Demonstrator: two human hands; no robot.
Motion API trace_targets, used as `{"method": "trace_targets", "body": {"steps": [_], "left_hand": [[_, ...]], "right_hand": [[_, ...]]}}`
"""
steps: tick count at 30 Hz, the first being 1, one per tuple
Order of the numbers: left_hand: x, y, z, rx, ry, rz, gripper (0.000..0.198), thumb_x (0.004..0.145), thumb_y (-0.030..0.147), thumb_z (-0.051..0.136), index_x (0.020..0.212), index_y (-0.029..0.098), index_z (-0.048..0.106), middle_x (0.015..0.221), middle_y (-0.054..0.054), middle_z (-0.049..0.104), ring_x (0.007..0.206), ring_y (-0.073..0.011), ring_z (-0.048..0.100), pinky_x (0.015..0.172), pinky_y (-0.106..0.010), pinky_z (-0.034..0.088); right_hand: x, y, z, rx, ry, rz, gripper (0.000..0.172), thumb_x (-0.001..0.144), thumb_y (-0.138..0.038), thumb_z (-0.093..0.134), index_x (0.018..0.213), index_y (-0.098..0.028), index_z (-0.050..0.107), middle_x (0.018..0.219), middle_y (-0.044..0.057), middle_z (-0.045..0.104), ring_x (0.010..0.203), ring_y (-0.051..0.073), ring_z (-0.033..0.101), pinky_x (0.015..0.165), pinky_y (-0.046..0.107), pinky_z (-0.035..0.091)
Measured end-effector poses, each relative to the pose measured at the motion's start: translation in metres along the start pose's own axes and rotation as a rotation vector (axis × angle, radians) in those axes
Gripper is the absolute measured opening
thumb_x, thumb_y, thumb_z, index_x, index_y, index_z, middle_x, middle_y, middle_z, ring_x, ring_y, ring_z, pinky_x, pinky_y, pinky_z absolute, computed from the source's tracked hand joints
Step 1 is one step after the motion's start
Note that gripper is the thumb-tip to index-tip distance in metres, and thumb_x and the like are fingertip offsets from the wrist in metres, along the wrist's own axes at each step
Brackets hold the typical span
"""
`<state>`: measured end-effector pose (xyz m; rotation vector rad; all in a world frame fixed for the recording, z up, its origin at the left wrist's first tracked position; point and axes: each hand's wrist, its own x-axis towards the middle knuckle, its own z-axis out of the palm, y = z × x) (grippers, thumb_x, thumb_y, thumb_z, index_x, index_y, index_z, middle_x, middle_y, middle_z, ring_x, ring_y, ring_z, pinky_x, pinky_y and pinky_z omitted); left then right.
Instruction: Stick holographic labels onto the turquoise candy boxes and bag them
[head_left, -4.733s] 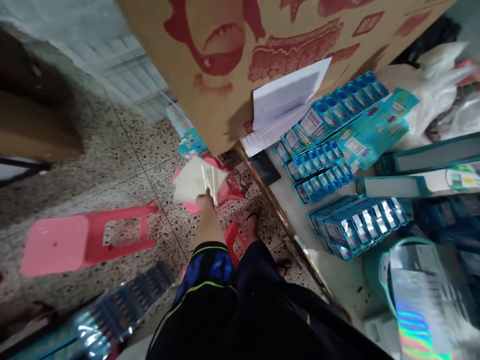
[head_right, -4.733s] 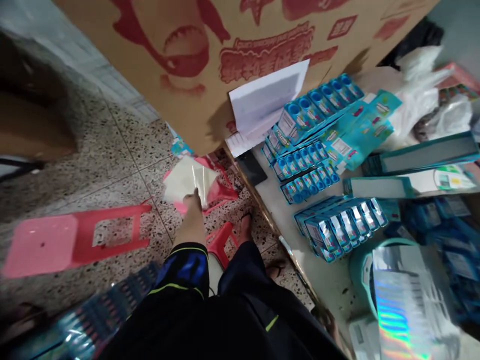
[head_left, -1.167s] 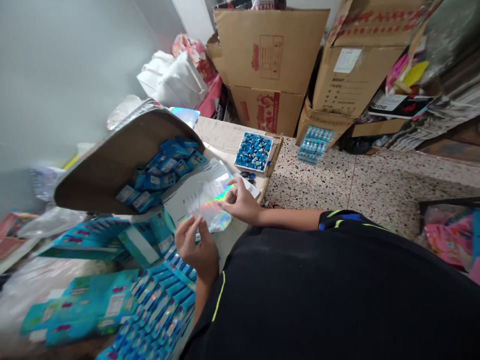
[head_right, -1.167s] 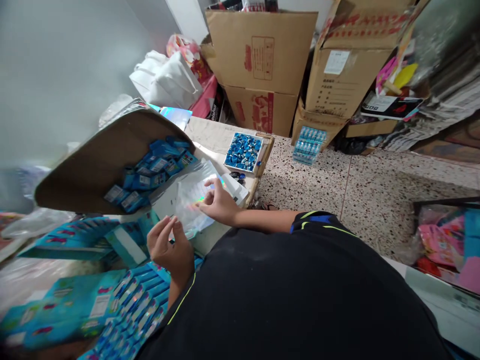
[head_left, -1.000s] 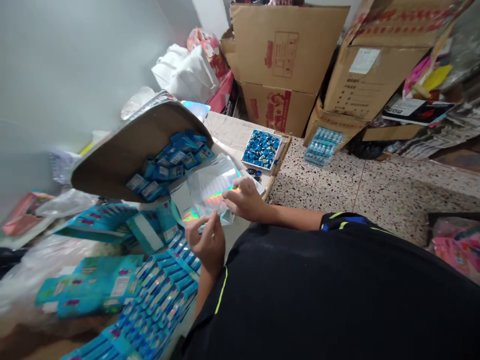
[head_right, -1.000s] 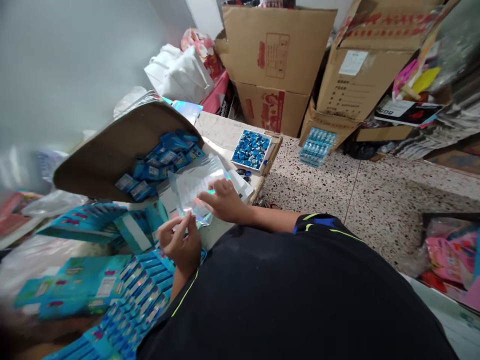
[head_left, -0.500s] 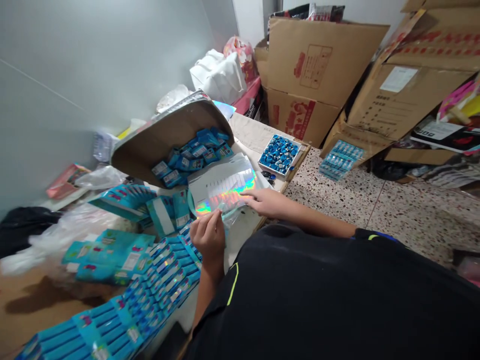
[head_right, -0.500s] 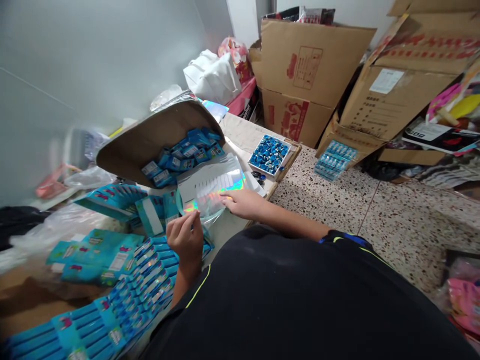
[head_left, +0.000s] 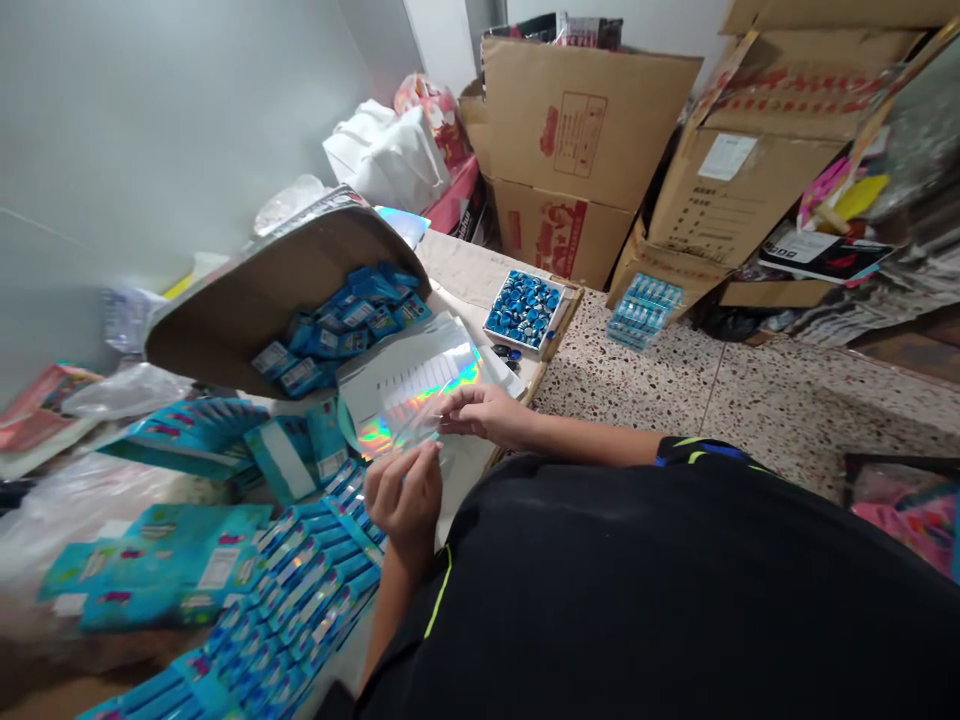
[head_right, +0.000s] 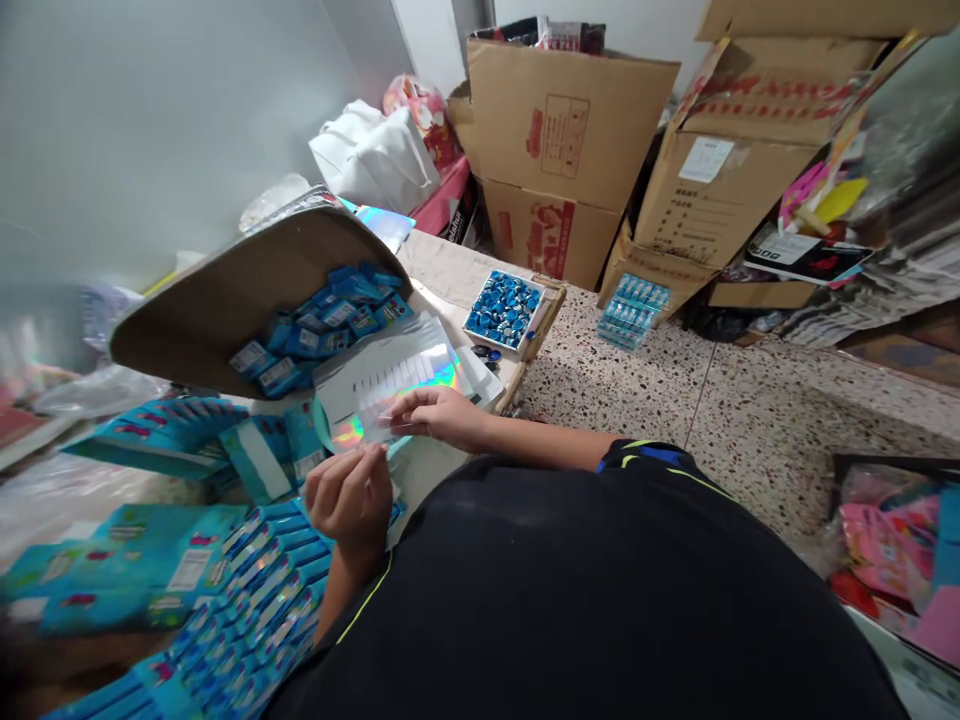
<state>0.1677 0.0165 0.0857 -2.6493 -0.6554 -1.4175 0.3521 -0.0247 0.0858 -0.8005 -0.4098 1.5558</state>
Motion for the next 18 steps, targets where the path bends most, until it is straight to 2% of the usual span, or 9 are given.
{"method": "trace_targets", "body": {"steps": [2,4,7,10,13,16,18], "left_hand": [[0.005,0.009,0.002,-0.030,-0.026,0.071,0.018,0.085,0.014,0.080,0.098,0.026,0.080,0.085,-0.003,0.080,0.078,-0.0179,0.073,0.083,-0.033,0.060],[0.009,0.017,0.003,-0.053,-0.063,0.039,0.022,0.087,0.012,0.077,0.105,0.025,0.079,0.091,-0.004,0.080,0.086,-0.0188,0.073,0.087,-0.034,0.059],[0.012,0.025,0.005,-0.096,-0.096,-0.172,0.015,0.094,0.015,0.069,0.105,0.023,0.077,0.096,-0.006,0.079,0.094,-0.0194,0.074,0.089,-0.035,0.060],[0.007,0.031,0.007,-0.127,-0.106,-0.397,0.012,0.096,0.020,0.066,0.101,0.020,0.077,0.095,-0.006,0.078,0.090,-0.0187,0.075,0.086,-0.034,0.060],[-0.003,0.037,0.010,-0.186,-0.086,-0.630,0.015,0.093,0.022,0.069,0.105,0.018,0.076,0.096,-0.008,0.079,0.088,-0.0197,0.076,0.085,-0.035,0.061],[-0.011,0.041,0.012,-0.251,-0.015,-0.813,0.017,0.089,0.019,0.069,0.104,0.017,0.076,0.098,-0.008,0.079,0.090,-0.0204,0.076,0.085,-0.036,0.062],[-0.012,0.042,0.011,-0.248,0.018,-0.827,0.017,0.085,0.013,0.068,0.099,0.018,0.077,0.095,-0.007,0.078,0.088,-0.0197,0.074,0.084,-0.035,0.061]], "right_hand": [[-0.003,0.002,0.002,0.078,0.078,-0.050,0.017,0.073,-0.018,0.072,0.077,-0.020,0.056,0.091,0.002,0.075,0.099,0.017,0.072,0.097,0.034,0.056],[-0.010,0.002,0.002,0.032,0.153,-0.161,0.020,0.074,-0.025,0.074,0.082,-0.022,0.056,0.092,0.002,0.076,0.098,0.017,0.073,0.099,0.035,0.055],[-0.020,-0.002,-0.001,-0.195,0.151,-0.288,0.029,0.075,-0.038,0.077,0.092,-0.024,0.057,0.091,0.002,0.075,0.095,0.018,0.072,0.098,0.038,0.055],[-0.023,-0.002,-0.006,-0.394,0.064,-0.247,0.042,0.075,-0.050,0.079,0.102,-0.025,0.058,0.086,0.000,0.073,0.088,0.019,0.071,0.092,0.039,0.056],[-0.023,0.006,-0.009,-0.472,-0.011,-0.197,0.051,0.076,-0.055,0.079,0.110,-0.025,0.054,0.083,-0.002,0.069,0.080,0.018,0.069,0.084,0.037,0.057],[-0.025,0.019,-0.010,-0.569,-0.072,-0.215,0.046,0.084,-0.052,0.074,0.113,-0.025,0.052,0.081,-0.003,0.065,0.073,0.017,0.068,0.076,0.035,0.057],[-0.028,0.026,-0.012,-0.704,-0.089,-0.302,0.040,0.091,-0.046,0.069,0.119,-0.024,0.052,0.081,-0.002,0.063,0.070,0.016,0.067,0.071,0.034,0.057]]}}
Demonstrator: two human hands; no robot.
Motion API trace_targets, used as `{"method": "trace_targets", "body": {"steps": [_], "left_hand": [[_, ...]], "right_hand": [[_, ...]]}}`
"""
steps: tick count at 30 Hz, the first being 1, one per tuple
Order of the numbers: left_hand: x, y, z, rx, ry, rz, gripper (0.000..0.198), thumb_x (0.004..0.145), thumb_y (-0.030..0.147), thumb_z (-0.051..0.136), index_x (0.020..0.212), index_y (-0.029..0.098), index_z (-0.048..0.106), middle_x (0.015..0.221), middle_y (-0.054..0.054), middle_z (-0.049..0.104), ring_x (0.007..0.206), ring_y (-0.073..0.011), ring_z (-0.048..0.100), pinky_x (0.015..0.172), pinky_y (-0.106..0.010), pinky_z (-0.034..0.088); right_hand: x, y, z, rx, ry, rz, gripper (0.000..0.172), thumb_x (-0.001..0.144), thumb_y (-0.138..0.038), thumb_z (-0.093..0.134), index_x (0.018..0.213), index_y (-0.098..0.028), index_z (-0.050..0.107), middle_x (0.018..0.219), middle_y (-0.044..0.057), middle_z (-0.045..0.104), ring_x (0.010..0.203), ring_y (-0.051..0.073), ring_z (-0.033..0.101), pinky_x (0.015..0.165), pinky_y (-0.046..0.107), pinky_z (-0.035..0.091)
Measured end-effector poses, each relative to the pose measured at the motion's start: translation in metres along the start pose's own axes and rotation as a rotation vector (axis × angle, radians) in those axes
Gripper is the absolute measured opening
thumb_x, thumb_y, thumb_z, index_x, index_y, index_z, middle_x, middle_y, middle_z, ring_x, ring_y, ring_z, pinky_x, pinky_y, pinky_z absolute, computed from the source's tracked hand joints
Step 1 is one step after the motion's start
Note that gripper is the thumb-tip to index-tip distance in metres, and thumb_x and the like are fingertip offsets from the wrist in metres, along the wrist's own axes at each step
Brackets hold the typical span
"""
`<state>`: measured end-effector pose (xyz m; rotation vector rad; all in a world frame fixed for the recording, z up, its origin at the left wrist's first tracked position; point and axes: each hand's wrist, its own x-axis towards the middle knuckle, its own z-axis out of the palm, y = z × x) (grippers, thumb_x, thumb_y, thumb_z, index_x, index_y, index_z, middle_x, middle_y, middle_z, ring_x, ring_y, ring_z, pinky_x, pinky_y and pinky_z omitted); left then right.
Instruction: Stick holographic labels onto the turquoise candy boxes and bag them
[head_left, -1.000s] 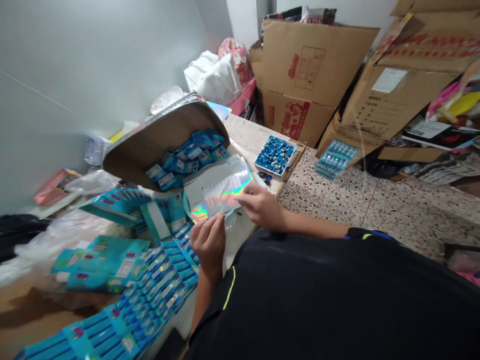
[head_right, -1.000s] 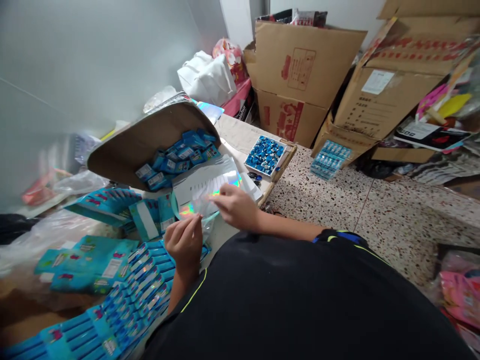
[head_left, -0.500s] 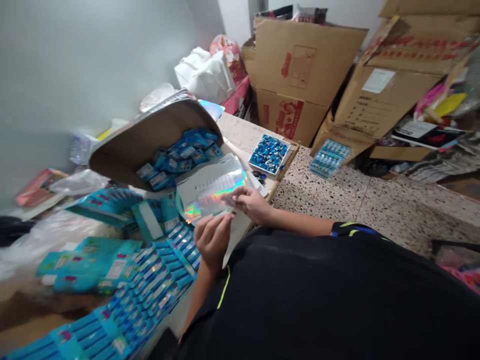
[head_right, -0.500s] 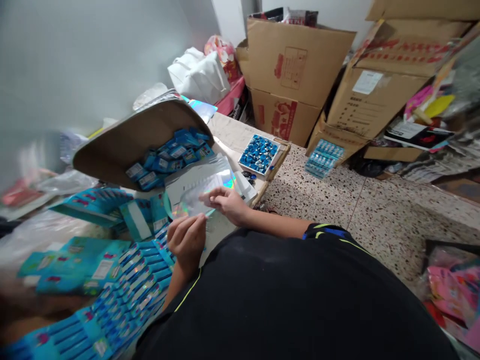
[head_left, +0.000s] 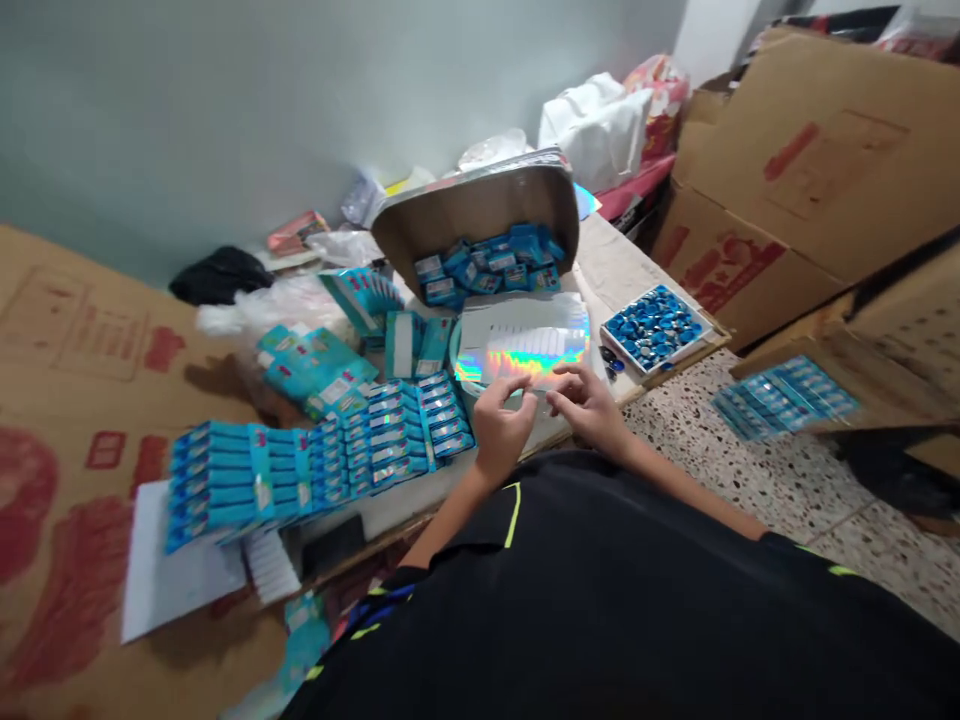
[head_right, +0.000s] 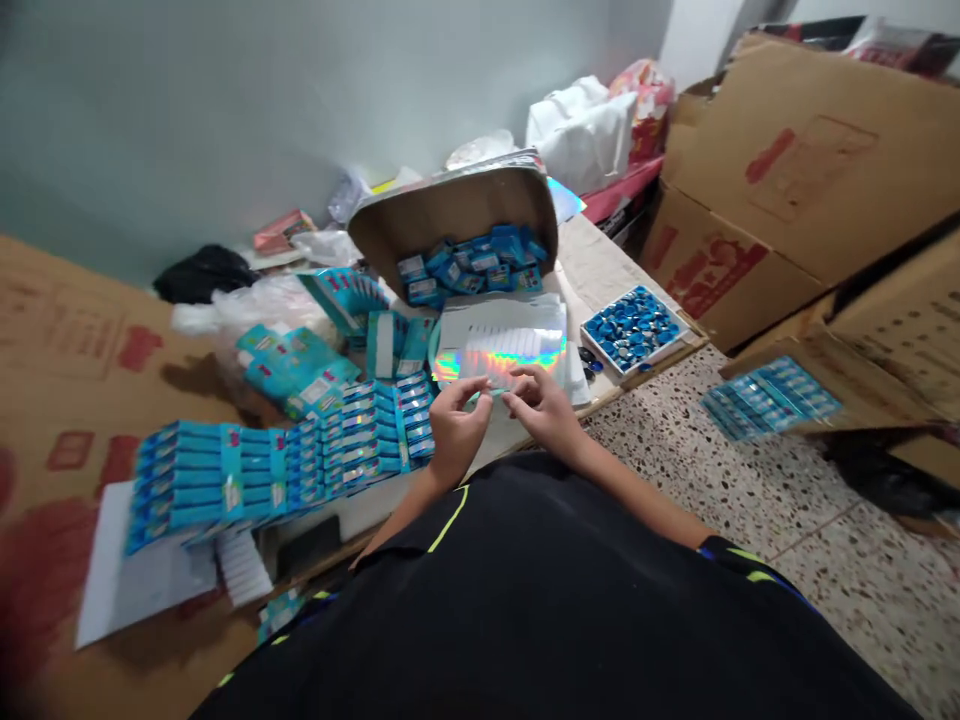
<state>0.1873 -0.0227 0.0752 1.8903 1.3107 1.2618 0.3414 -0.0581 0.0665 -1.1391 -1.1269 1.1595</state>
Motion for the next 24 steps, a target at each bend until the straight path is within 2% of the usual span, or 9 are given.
{"method": "trace_targets", "body": {"steps": [2,4,8,10,12,15,19,22,24], "left_hand": [[0.001,0.001,-0.002,0.007,0.018,0.030,0.021,0.081,0.007,0.067,0.095,0.018,0.077,0.091,-0.005,0.077,0.086,-0.0181,0.073,0.083,-0.034,0.060],[0.001,0.004,-0.005,0.000,0.031,0.051,0.024,0.079,0.003,0.066,0.092,0.019,0.078,0.087,-0.003,0.074,0.083,-0.0161,0.070,0.081,-0.031,0.058],[-0.005,0.007,-0.012,-0.035,0.003,0.047,0.022,0.082,0.003,0.066,0.092,0.019,0.078,0.086,-0.002,0.069,0.082,-0.0145,0.066,0.079,-0.028,0.054],[-0.009,0.007,-0.014,-0.048,-0.049,0.032,0.018,0.086,0.008,0.067,0.096,0.019,0.078,0.089,-0.004,0.069,0.085,-0.0157,0.065,0.081,-0.030,0.054],[-0.013,0.004,-0.015,-0.064,-0.089,0.003,0.016,0.089,0.013,0.067,0.099,0.018,0.079,0.091,-0.005,0.070,0.086,-0.0165,0.065,0.082,-0.031,0.054],[-0.015,-0.004,-0.011,-0.152,-0.060,-0.118,0.011,0.089,0.020,0.071,0.096,0.017,0.079,0.090,-0.006,0.070,0.085,-0.0169,0.067,0.079,-0.030,0.056],[-0.014,-0.010,-0.005,-0.341,0.131,-0.301,0.021,0.087,0.033,0.078,0.093,0.013,0.079,0.091,-0.008,0.071,0.080,-0.0164,0.069,0.071,-0.027,0.057],[-0.017,-0.007,-0.006,-0.293,0.194,-0.250,0.025,0.089,0.037,0.077,0.094,0.013,0.079,0.090,-0.008,0.071,0.079,-0.0157,0.068,0.068,-0.026,0.056],[-0.023,-0.005,-0.007,-0.193,0.147,-0.120,0.022,0.092,0.036,0.074,0.096,0.014,0.078,0.088,-0.008,0.070,0.078,-0.0149,0.067,0.070,-0.026,0.057]], "right_hand": [[-0.003,0.004,0.001,-0.180,0.037,-0.169,0.036,0.096,-0.038,0.066,0.125,-0.025,0.052,0.087,0.001,0.065,0.074,0.017,0.067,0.071,0.034,0.058],[-0.005,0.007,0.000,-0.378,0.090,-0.433,0.036,0.096,-0.030,0.068,0.129,-0.027,0.054,0.098,0.005,0.068,0.086,0.019,0.069,0.075,0.036,0.060],[-0.007,0.008,-0.002,-0.649,0.160,-0.964,0.043,0.085,-0.018,0.080,0.123,-0.031,0.064,0.111,0.007,0.066,0.108,0.024,0.066,0.090,0.042,0.061],[-0.009,0.007,-0.001,-0.697,0.067,-1.101,0.041,0.084,-0.016,0.080,0.119,-0.033,0.068,0.116,0.005,0.068,0.117,0.026,0.065,0.097,0.044,0.059],[-0.010,0.005,0.002,-0.723,-0.098,-1.152,0.038,0.088,-0.015,0.074,0.119,-0.034,0.069,0.121,0.003,0.072,0.123,0.026,0.065,0.102,0.046,0.056],[-0.009,0.004,0.009,-0.725,-0.206,-1.054,0.036,0.091,-0.013,0.066,0.123,-0.029,0.067,0.121,0.006,0.073,0.119,0.026,0.068,0.105,0.047,0.053],[-0.002,0.009,0.015,-0.775,-0.134,-0.759,0.025,0.098,-0.019,0.058,0.122,-0.021,0.065,0.112,0.012,0.074,0.105,0.028,0.070,0.095,0.048,0.056],[0.003,0.011,0.014,-0.796,-0.129,-0.493,0.028,0.103,-0.031,0.047,0.119,-0.018,0.067,0.107,0.015,0.075,0.096,0.030,0.071,0.084,0.047,0.056],[0.004,0.009,0.013,-0.712,-0.122,-0.297,0.033,0.102,-0.038,0.048,0.119,-0.017,0.067,0.106,0.015,0.075,0.093,0.029,0.071,0.081,0.046,0.056]]}}
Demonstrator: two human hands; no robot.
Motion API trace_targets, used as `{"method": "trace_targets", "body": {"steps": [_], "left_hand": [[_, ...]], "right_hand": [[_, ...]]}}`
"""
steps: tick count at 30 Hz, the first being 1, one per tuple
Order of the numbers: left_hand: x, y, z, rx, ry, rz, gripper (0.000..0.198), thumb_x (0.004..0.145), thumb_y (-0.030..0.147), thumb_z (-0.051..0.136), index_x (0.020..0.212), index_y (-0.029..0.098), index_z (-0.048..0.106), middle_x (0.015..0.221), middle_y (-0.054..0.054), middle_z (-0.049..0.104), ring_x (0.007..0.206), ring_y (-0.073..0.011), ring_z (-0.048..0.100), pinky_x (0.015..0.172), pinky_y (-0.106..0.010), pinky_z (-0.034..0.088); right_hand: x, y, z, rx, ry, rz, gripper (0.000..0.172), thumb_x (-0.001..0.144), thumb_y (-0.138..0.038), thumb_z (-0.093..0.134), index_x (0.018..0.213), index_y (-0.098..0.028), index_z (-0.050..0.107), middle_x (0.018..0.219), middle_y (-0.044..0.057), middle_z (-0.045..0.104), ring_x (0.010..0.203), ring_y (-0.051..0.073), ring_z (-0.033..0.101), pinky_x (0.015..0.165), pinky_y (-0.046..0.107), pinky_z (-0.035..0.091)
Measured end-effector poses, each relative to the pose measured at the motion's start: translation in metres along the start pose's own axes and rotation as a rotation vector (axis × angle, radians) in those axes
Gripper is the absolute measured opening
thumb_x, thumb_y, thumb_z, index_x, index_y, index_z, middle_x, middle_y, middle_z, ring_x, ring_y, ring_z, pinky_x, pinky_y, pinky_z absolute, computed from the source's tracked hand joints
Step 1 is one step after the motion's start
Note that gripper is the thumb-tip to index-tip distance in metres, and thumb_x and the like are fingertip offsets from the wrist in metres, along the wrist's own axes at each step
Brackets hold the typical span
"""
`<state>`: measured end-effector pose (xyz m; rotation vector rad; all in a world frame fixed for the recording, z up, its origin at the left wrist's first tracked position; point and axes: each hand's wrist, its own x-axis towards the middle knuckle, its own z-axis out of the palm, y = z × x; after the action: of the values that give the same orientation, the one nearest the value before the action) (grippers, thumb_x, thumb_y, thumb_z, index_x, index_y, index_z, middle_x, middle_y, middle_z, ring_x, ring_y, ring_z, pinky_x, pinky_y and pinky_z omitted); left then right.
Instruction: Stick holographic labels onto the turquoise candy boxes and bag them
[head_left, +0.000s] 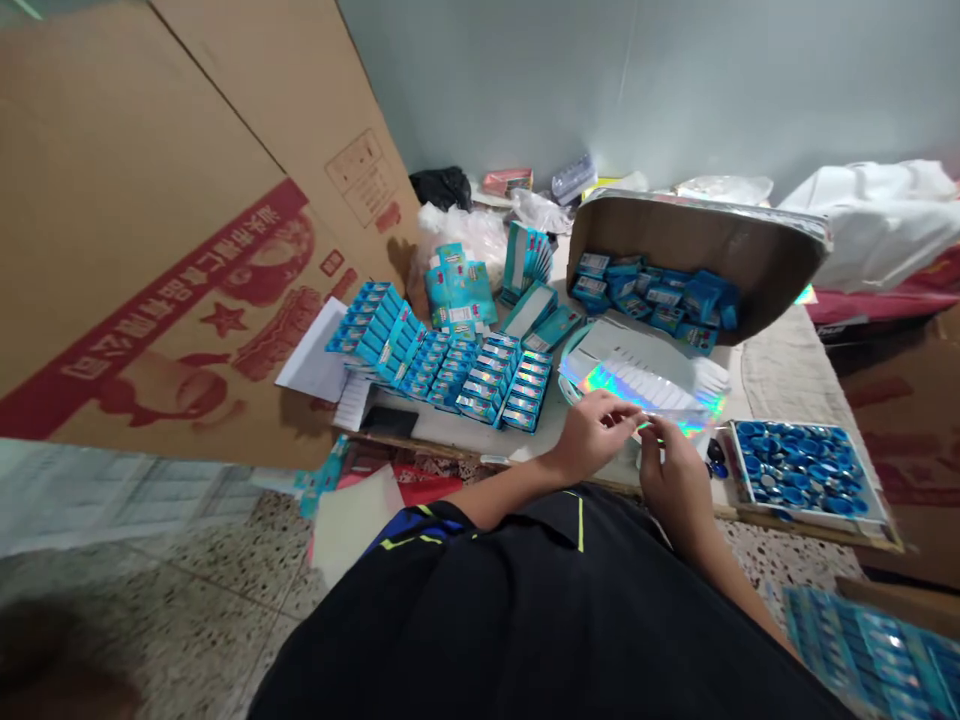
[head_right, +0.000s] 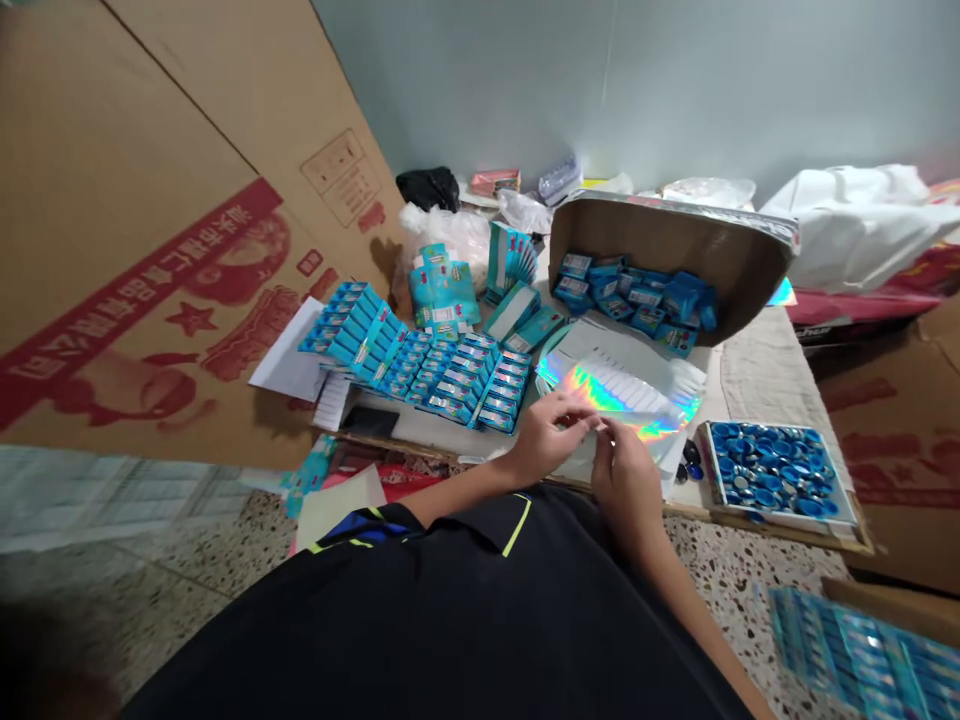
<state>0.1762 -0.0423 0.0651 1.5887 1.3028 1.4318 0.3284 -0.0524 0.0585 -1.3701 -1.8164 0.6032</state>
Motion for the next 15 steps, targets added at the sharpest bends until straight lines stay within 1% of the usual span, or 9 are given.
{"method": "trace_targets", "body": {"steps": [2,4,6,8,10,11,13,15], "left_hand": [[-0.007,0.000,0.000,0.090,-0.092,0.157,0.019,0.095,0.032,0.070,0.099,0.014,0.077,0.087,-0.007,0.070,0.080,-0.0153,0.067,0.075,-0.028,0.058],[-0.011,-0.002,0.001,0.165,-0.160,0.278,0.018,0.098,0.028,0.065,0.102,0.014,0.074,0.091,-0.009,0.071,0.088,-0.0173,0.069,0.082,-0.031,0.059],[-0.012,-0.005,0.002,0.252,-0.206,0.347,0.016,0.099,0.025,0.061,0.103,0.014,0.072,0.095,-0.011,0.072,0.095,-0.0192,0.070,0.087,-0.033,0.060],[-0.011,-0.009,0.002,0.339,-0.258,0.405,0.014,0.100,0.023,0.060,0.101,0.015,0.071,0.098,-0.012,0.074,0.097,-0.0194,0.071,0.088,-0.032,0.060],[-0.011,-0.012,0.002,0.400,-0.305,0.473,0.014,0.100,0.022,0.058,0.098,0.016,0.071,0.099,-0.011,0.075,0.097,-0.0185,0.072,0.087,-0.031,0.060],[-0.011,-0.013,0.001,0.422,-0.318,0.507,0.015,0.100,0.022,0.057,0.098,0.016,0.071,0.099,-0.011,0.075,0.098,-0.0180,0.072,0.088,-0.030,0.060],[-0.011,-0.014,0.001,0.463,-0.313,0.546,0.015,0.100,0.022,0.057,0.099,0.017,0.071,0.101,-0.010,0.076,0.102,-0.0177,0.072,0.091,-0.029,0.060],[-0.012,-0.014,0.002,0.476,-0.292,0.580,0.015,0.101,0.023,0.057,0.100,0.017,0.071,0.100,-0.009,0.076,0.104,-0.0172,0.072,0.094,-0.029,0.059]], "right_hand": [[0.002,-0.003,-0.003,0.225,-0.011,0.186,0.036,0.098,-0.042,0.055,0.123,-0.018,0.067,0.102,0.013,0.076,0.089,0.027,0.071,0.080,0.043,0.056],[0.006,-0.008,-0.007,0.549,-0.013,0.370,0.039,0.094,-0.044,0.063,0.125,-0.020,0.067,0.101,0.010,0.077,0.088,0.024,0.071,0.080,0.040,0.057],[0.010,-0.013,-0.011,0.872,-0.046,0.511,0.041,0.090,-0.046,0.071,0.123,-0.023,0.068,0.111,0.010,0.077,0.096,0.023,0.072,0.084,0.037,0.058],[0.013,-0.017,-0.013,1.101,-0.132,0.606,0.045,0.088,-0.047,0.074,0.128,-0.028,0.067,0.128,0.010,0.073,0.109,0.024,0.072,0.089,0.036,0.059],[0.014,-0.020,-0.014,1.209,-0.213,0.676,0.053,0.088,-0.049,0.073,0.138,-0.035,0.061,0.140,0.008,0.068,0.118,0.024,0.069,0.092,0.038,0.060],[0.013,-0.021,-0.013,1.231,-0.242,0.703,0.058,0.089,-0.049,0.072,0.144,-0.038,0.056,0.141,0.007,0.068,0.119,0.024,0.069,0.093,0.039,0.060],[0.012,-0.023,-0.009,1.231,-0.265,0.731,0.065,0.089,-0.051,0.070,0.150,-0.040,0.049,0.134,0.006,0.071,0.119,0.025,0.069,0.098,0.042,0.059],[0.011,-0.023,-0.002,1.192,-0.248,0.706,0.069,0.091,-0.054,0.068,0.154,-0.040,0.044,0.127,0.006,0.073,0.118,0.025,0.070,0.104,0.046,0.057]]}}
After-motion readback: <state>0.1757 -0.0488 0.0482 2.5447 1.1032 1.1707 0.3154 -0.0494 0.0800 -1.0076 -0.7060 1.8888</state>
